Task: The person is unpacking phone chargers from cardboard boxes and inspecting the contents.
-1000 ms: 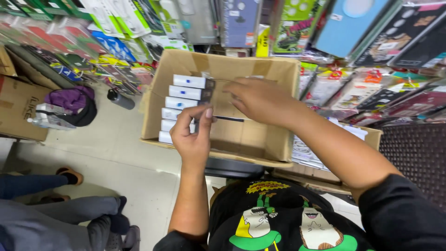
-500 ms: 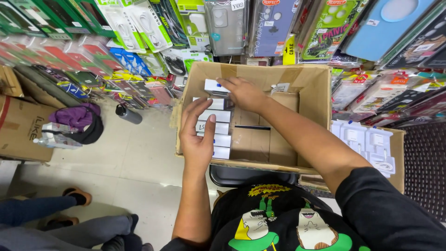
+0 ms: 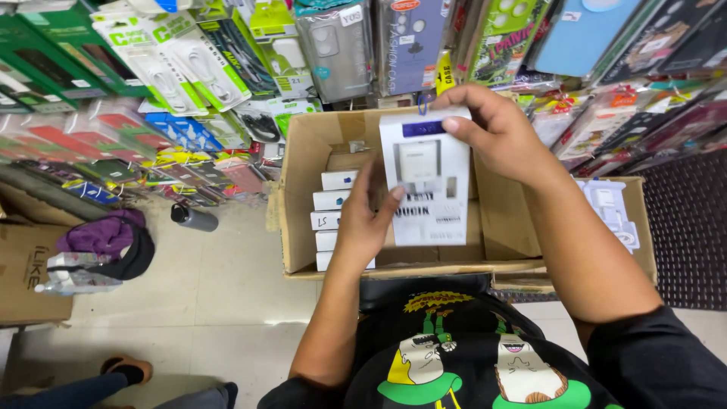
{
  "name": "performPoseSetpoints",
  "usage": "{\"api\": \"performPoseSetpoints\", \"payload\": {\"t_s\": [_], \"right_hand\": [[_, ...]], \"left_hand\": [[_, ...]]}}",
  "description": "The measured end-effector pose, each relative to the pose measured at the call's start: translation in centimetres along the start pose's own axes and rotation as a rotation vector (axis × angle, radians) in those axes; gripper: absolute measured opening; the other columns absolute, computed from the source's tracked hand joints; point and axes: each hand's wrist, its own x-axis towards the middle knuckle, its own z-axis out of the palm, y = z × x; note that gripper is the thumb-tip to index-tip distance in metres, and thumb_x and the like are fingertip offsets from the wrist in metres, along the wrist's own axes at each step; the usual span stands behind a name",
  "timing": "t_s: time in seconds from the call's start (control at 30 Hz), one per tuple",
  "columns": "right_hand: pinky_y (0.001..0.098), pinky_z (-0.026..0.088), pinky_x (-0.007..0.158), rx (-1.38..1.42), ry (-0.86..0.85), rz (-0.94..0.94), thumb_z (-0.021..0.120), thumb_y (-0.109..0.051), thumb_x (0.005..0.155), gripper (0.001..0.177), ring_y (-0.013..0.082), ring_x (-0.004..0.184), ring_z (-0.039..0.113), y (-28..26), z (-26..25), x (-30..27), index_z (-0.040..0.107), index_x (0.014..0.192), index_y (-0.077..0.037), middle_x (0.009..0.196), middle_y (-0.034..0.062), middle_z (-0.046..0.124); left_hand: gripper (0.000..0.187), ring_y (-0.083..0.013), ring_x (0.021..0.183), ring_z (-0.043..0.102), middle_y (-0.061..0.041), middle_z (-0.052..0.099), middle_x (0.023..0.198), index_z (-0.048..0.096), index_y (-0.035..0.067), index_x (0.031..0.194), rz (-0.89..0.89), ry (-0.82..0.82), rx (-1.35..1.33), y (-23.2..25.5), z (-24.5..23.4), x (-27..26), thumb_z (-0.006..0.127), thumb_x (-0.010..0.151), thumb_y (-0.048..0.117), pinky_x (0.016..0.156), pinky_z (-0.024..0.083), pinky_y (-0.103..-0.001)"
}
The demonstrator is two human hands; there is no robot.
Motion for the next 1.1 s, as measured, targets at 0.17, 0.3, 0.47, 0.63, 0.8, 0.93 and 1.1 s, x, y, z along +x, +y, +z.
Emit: {"api": "performPoseSetpoints", "payload": {"t_s": [0.17,0.3,0.47,0.63,0.8,0.93,1.1], "right_hand": [[0.0233,0.051,0.090,0.157,-0.007,0.141,0.060,-0.015,0.107,0.020,0.0043,0.100,0.060,3.1,-1.6,-2.6,0.065,0.122,-0.003,0.107,-0.0034,0.068],[0.0230,0.050,0.088,0.227,-0.039,0.267,0.063,-0.016,0.105,0.015,0.0045,0.096,0.059,5.4,-2.8,-3.7,0.066,0.115,-0.004,0.102,-0.0046,0.067],[0.0241,0.051,0.084,0.152,-0.234,0.337,0.069,-0.013,0.098,0.014,0.0060,0.091,0.062,6.5,-4.5,-3.4,0.065,0.107,-0.003,0.097,-0.0023,0.069],[0.0255,0.053,0.080,0.024,-0.374,0.344,0.073,-0.014,0.093,0.019,0.0070,0.088,0.064,4.6,-5.4,-2.3,0.065,0.106,-0.002,0.093,-0.0001,0.071],[0.0291,0.053,0.070,-0.389,-0.405,0.348,0.078,-0.027,0.088,0.035,0.0103,0.076,0.065,1.0,-5.2,-1.5,0.070,0.111,-0.002,0.084,0.0032,0.073],[0.0298,0.052,0.069,-0.364,-0.437,0.342,0.077,-0.029,0.089,0.037,0.0107,0.076,0.064,2.2,-5.4,-0.9,0.072,0.114,-0.003,0.083,0.0042,0.072],[0.0254,0.053,0.072,-0.256,-0.531,0.289,0.074,-0.030,0.089,0.039,0.0058,0.079,0.064,3.2,-5.3,-0.1,0.071,0.120,-0.006,0.089,-0.0001,0.075]], "left_hand": [[0.050,-0.0099,0.087,0.069,-0.012,0.077,0.103,0.058,-0.006,0.136,-0.249,-0.167,-0.183,-2.2,1.6,-0.7,0.072,0.098,0.023,0.075,0.056,-0.025],[0.051,-0.0091,0.078,0.068,-0.011,0.076,0.097,0.061,-0.006,0.134,-0.269,-0.213,-0.182,-2.3,2.0,-0.7,0.074,0.094,0.024,0.068,0.055,-0.025],[0.050,-0.0105,0.074,0.071,-0.011,0.078,0.091,0.064,-0.004,0.129,-0.266,-0.221,-0.001,-1.2,2.2,-1.1,0.074,0.093,0.028,0.065,0.056,-0.025],[0.050,-0.0138,0.072,0.074,-0.013,0.078,0.090,0.064,-0.003,0.127,-0.231,-0.211,0.114,-0.4,2.5,-1.3,0.075,0.092,0.032,0.063,0.057,-0.027],[0.051,-0.0143,0.072,0.075,-0.011,0.079,0.092,0.065,0.000,0.127,-0.225,-0.200,0.145,0.5,2.6,-0.9,0.075,0.090,0.034,0.063,0.059,-0.027],[0.049,-0.0138,0.072,0.076,-0.011,0.079,0.090,0.066,-0.001,0.126,-0.199,-0.192,0.206,0.5,2.8,-0.9,0.075,0.092,0.033,0.064,0.059,-0.027],[0.045,-0.0131,0.071,0.075,-0.009,0.079,0.086,0.068,0.001,0.124,-0.196,-0.188,0.195,1.0,3.1,-0.6,0.074,0.093,0.031,0.063,0.058,-0.027]]}}
